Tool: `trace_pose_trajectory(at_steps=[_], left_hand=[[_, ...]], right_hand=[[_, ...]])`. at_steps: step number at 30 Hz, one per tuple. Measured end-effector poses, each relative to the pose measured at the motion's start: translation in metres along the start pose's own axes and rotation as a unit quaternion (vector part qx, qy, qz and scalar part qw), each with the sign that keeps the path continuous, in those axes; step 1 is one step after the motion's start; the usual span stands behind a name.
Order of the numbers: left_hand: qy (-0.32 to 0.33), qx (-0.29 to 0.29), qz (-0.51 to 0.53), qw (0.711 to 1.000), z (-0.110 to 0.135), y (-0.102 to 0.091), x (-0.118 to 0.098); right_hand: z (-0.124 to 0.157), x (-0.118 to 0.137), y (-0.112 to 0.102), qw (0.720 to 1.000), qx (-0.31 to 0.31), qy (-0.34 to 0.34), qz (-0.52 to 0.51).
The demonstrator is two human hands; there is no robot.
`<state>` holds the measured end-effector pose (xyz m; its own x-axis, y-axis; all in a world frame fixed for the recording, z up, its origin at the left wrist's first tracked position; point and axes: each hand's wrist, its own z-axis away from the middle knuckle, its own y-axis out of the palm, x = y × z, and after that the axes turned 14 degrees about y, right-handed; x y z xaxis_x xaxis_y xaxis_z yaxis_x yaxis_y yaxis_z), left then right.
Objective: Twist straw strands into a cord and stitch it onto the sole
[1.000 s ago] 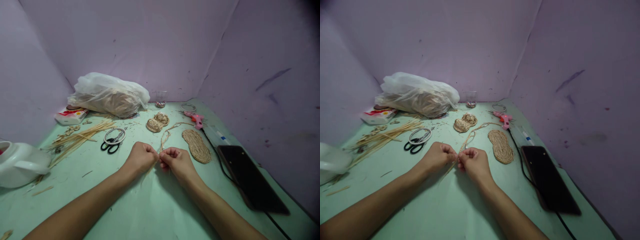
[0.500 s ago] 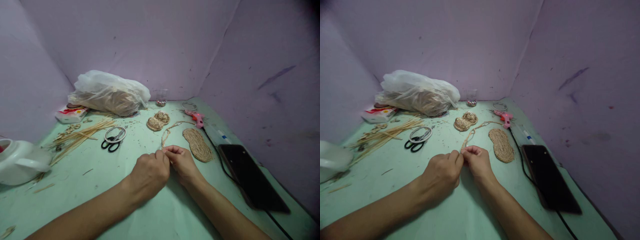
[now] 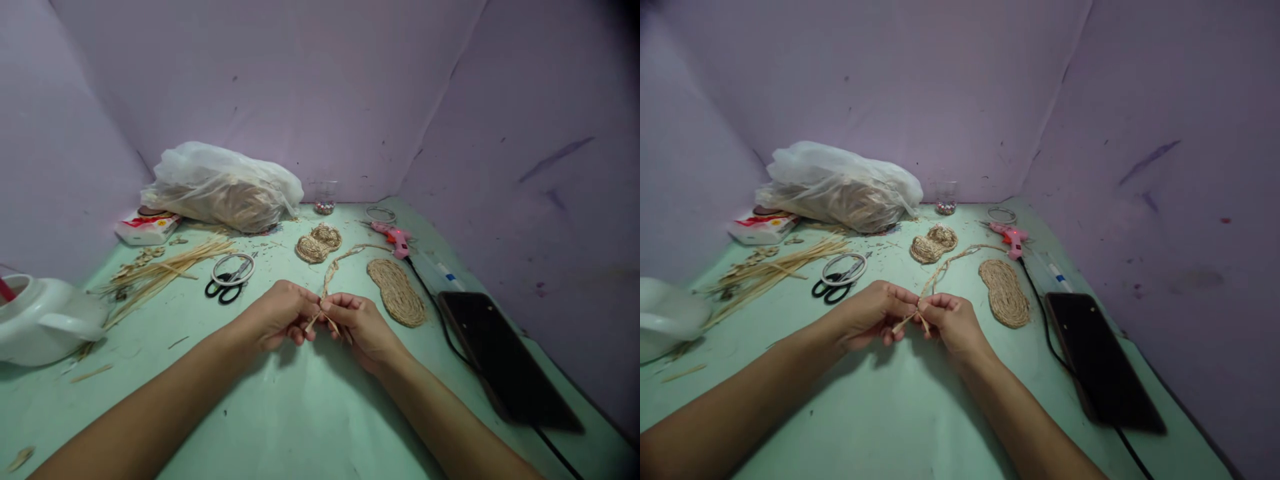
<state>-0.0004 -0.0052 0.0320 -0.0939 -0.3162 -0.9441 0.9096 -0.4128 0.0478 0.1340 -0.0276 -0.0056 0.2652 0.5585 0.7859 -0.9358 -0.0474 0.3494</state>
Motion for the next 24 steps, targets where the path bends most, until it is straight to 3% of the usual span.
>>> trace_pose_trajectory(at_steps=[3, 9, 21, 24], left_hand=[[-0.002, 0.038, 0.0, 0.999, -0.003, -0.005, 0.003], [-0.011, 0.004, -0.097, 0.995, -0.007, -0.013, 0.003], [-0.019, 0.078, -0.009, 0.997, -0.01, -0.022, 0.003], [-0.017, 0.091, -0.031, 0.995, -0.008, -0.022, 0.001]], right_hand=[[0.0, 0.0, 0.0, 1.0, 0.018, 0.009, 0.019], [0.002, 0.001, 0.001, 0.998, 0.02, 0.033, 0.04], [0.005, 0.006, -0.006, 0.995, 0.075, 0.056, 0.039], [0.003, 0.005, -0.005, 0.996, 0.063, 0.036, 0.044]])
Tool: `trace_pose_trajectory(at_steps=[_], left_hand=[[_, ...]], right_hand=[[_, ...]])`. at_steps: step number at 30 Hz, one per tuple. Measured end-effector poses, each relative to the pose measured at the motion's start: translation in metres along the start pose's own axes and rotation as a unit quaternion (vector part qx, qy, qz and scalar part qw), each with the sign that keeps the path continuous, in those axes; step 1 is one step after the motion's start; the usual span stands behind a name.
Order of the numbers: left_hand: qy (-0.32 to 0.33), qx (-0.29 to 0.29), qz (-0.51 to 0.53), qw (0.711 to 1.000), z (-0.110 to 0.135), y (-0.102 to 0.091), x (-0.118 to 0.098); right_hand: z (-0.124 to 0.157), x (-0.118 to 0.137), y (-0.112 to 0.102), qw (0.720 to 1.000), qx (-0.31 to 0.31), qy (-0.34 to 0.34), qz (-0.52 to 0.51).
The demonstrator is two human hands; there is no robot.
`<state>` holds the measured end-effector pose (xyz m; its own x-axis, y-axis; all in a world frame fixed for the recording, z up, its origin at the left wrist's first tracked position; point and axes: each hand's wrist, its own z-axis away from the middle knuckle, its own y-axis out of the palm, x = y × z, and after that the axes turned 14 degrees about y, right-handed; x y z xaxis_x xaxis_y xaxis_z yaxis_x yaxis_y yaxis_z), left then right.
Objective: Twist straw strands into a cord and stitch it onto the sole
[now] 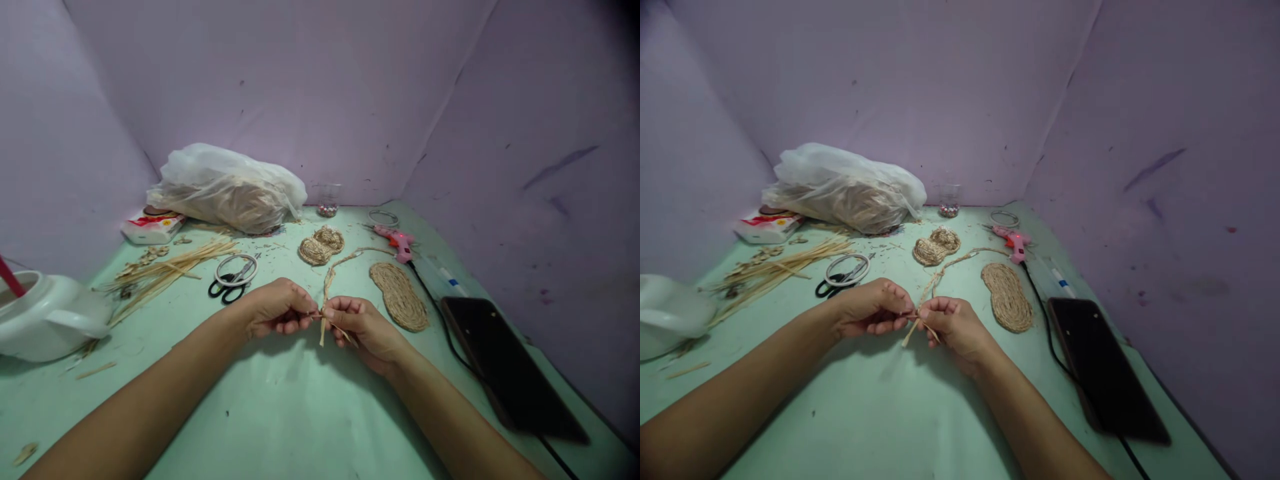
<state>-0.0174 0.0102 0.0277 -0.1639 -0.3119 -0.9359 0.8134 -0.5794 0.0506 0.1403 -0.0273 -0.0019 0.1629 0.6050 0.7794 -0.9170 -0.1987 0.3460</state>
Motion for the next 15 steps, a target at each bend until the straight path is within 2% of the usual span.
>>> trace_pose_trajectory(at_steps=[4, 6, 9, 13, 15], left_hand=[[0.008, -0.015, -0.121, 0.992, 0.0041, 0.0081, -0.0029], [0.013, -0.021, -0.162, 0.987, 0.0043, 0.0102, -0.0022], [0.047, -0.029, -0.228, 0.972, 0.0023, 0.0077, 0.0017], [0.106, -0.073, -0.347, 0.929, 0.0026, 0.0064, 0.0038], [0.094, -0.095, -0.319, 0.938, 0.0049, 0.0102, 0.0009]], right_hand=[[-0.003, -0.0013, 0.0048, 0.993, -0.086, -0.075, 0.039], [-0.0035, -0.0016, 0.0065, 0.99, -0.104, -0.082, 0.051], [-0.0031, -0.0019, 0.0071, 0.994, -0.088, -0.047, 0.049], [-0.0021, -0.0034, 0.0073, 0.997, -0.067, -0.011, 0.029], [-0.0018, -0.004, 0.0077, 0.997, -0.068, -0.013, 0.021]])
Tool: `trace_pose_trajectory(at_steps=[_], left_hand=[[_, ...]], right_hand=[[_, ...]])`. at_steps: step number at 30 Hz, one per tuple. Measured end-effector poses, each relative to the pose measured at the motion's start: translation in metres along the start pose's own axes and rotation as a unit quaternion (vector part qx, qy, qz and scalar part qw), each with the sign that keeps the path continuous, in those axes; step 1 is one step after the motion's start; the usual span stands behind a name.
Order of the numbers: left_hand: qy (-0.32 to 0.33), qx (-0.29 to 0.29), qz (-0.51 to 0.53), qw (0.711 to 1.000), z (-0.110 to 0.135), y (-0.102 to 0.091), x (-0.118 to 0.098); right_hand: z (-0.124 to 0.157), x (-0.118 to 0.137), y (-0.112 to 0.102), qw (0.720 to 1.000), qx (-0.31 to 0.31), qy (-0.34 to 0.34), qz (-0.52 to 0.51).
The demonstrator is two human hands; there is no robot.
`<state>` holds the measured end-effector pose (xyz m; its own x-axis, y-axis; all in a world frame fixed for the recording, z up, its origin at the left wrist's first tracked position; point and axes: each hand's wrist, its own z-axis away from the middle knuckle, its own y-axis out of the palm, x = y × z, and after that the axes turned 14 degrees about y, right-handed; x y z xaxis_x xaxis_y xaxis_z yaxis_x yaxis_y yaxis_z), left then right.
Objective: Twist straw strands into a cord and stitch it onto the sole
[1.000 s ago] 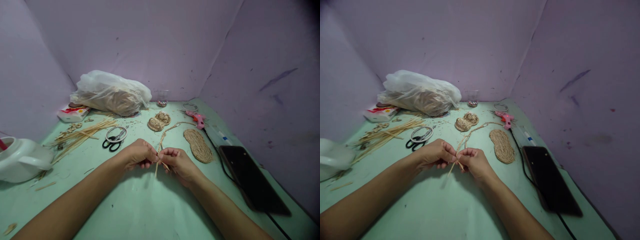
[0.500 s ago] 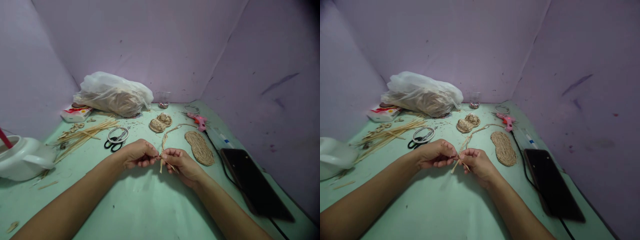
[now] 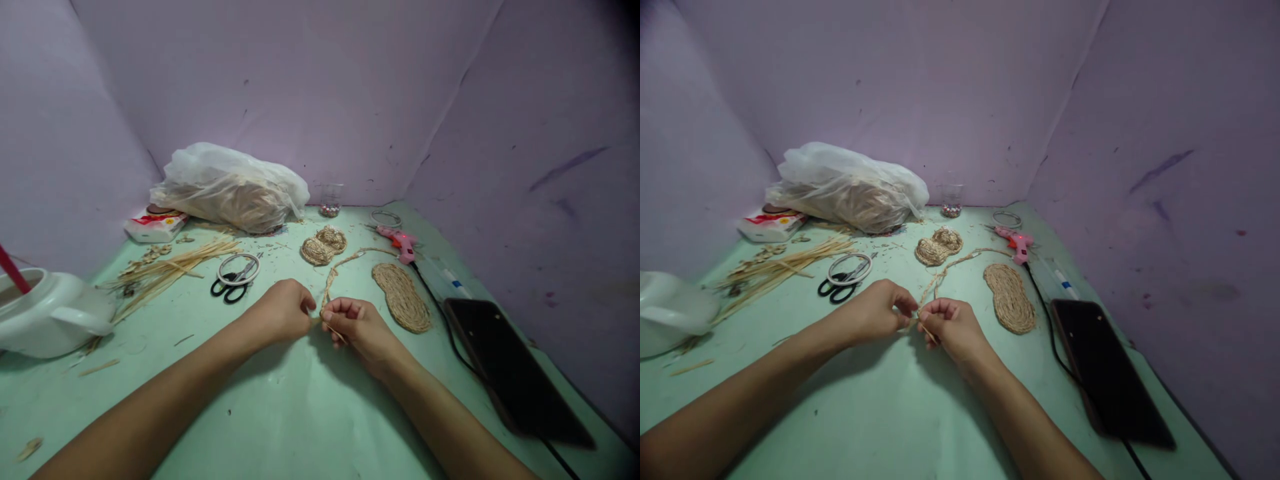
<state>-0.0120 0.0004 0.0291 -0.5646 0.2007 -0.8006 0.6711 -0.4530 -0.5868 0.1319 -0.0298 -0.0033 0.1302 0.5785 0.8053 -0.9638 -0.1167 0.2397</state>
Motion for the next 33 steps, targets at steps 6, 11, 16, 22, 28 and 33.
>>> trace_pose_trajectory(at_steps=[6, 11, 16, 22, 28, 33], left_hand=[[-0.089, 0.044, 0.296, 0.95, 0.001, 0.003, -0.01], [-0.102, -0.024, 0.295, 0.95, -0.005, 0.007, -0.001], [-0.07, -0.008, 0.268, 0.961, -0.005, 0.005, 0.002], [-0.034, 0.019, 0.26, 0.965, -0.006, 0.003, 0.008], [-0.04, 0.007, 0.255, 0.966, -0.006, 0.005, 0.003], [-0.069, -0.039, 0.306, 0.949, -0.005, 0.011, 0.0]], right_hand=[[0.001, 0.001, 0.0, 1.0, 0.013, -0.005, -0.012], [0.001, 0.002, -0.001, 0.999, 0.008, -0.008, -0.035], [0.002, 0.003, -0.001, 0.998, 0.011, -0.004, -0.055], [0.003, 0.003, -0.003, 0.996, 0.018, -0.004, -0.082], [0.003, 0.004, -0.002, 0.997, 0.004, -0.011, -0.081], [0.001, 0.003, 0.001, 0.998, -0.032, -0.042, -0.034]])
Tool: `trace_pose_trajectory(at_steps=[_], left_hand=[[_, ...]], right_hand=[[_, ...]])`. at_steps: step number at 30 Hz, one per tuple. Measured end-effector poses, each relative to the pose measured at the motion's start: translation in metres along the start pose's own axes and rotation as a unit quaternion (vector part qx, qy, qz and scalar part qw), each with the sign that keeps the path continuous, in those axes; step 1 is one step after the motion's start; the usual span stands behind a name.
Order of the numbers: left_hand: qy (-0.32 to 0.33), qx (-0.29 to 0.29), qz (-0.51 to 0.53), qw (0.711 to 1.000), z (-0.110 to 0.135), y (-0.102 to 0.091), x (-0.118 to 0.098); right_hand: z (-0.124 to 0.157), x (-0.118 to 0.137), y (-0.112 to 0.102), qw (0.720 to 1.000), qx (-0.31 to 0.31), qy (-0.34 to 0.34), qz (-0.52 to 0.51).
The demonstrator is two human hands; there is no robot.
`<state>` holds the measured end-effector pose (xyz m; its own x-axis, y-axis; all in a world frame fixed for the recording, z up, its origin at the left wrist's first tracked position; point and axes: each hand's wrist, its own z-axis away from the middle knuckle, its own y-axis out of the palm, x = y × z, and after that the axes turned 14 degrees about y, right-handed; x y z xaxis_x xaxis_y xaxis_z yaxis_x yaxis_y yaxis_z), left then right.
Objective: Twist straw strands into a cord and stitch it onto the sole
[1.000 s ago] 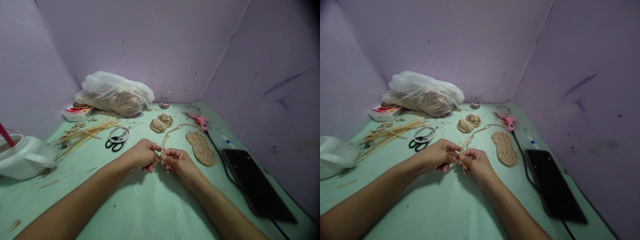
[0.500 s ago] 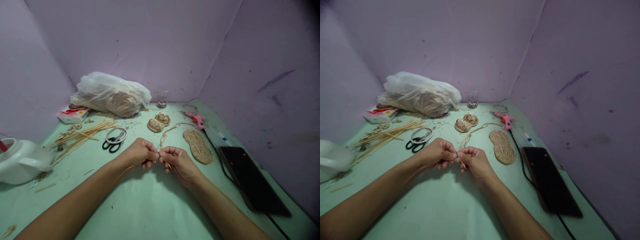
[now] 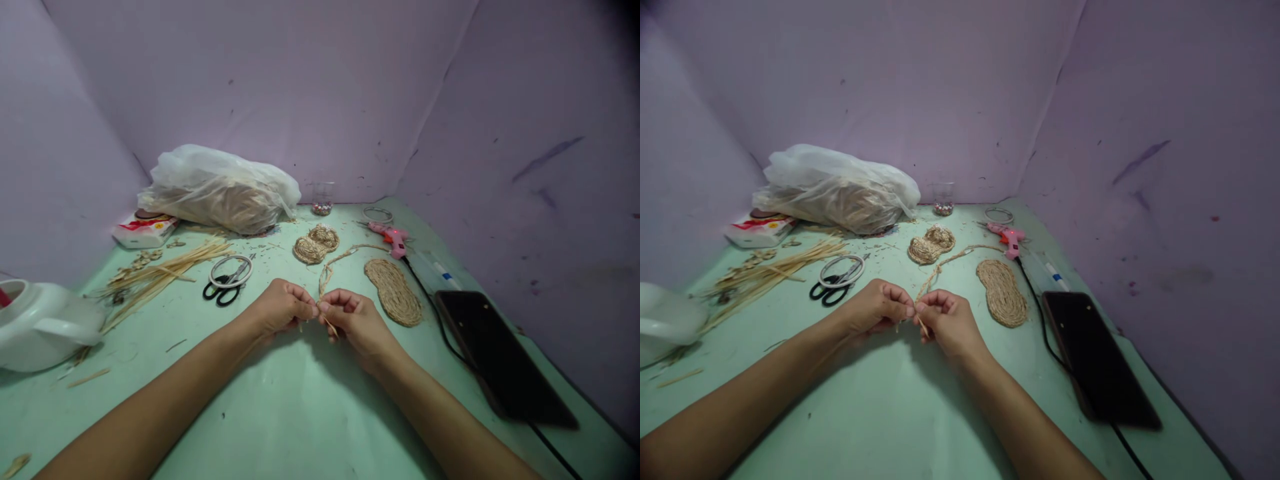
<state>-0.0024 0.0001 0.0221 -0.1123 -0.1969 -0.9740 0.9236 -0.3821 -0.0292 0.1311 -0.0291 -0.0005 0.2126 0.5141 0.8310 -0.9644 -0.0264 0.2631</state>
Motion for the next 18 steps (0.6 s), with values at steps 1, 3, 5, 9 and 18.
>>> trace_pose_trajectory(at_steps=[1, 3, 5, 9, 18], left_hand=[[-0.001, -0.007, 0.007, 1.0, 0.0, 0.001, 0.0], [-0.001, -0.02, 0.011, 1.0, 0.0, 0.002, 0.001], [0.002, -0.032, 0.01, 0.999, 0.0, 0.003, 0.001], [0.0, -0.05, -0.015, 0.999, 0.0, 0.004, 0.002], [-0.035, -0.14, 0.066, 0.987, -0.005, 0.011, 0.014]], right_hand=[[0.0, 0.0, 0.0, 1.0, -0.004, -0.015, 0.017], [-0.001, 0.001, -0.002, 0.997, -0.018, -0.049, 0.065], [-0.001, 0.003, -0.006, 0.988, -0.039, -0.071, 0.131], [0.0, 0.01, -0.015, 0.97, -0.07, -0.059, 0.226], [0.007, -0.003, -0.004, 0.932, -0.143, -0.138, 0.305]])
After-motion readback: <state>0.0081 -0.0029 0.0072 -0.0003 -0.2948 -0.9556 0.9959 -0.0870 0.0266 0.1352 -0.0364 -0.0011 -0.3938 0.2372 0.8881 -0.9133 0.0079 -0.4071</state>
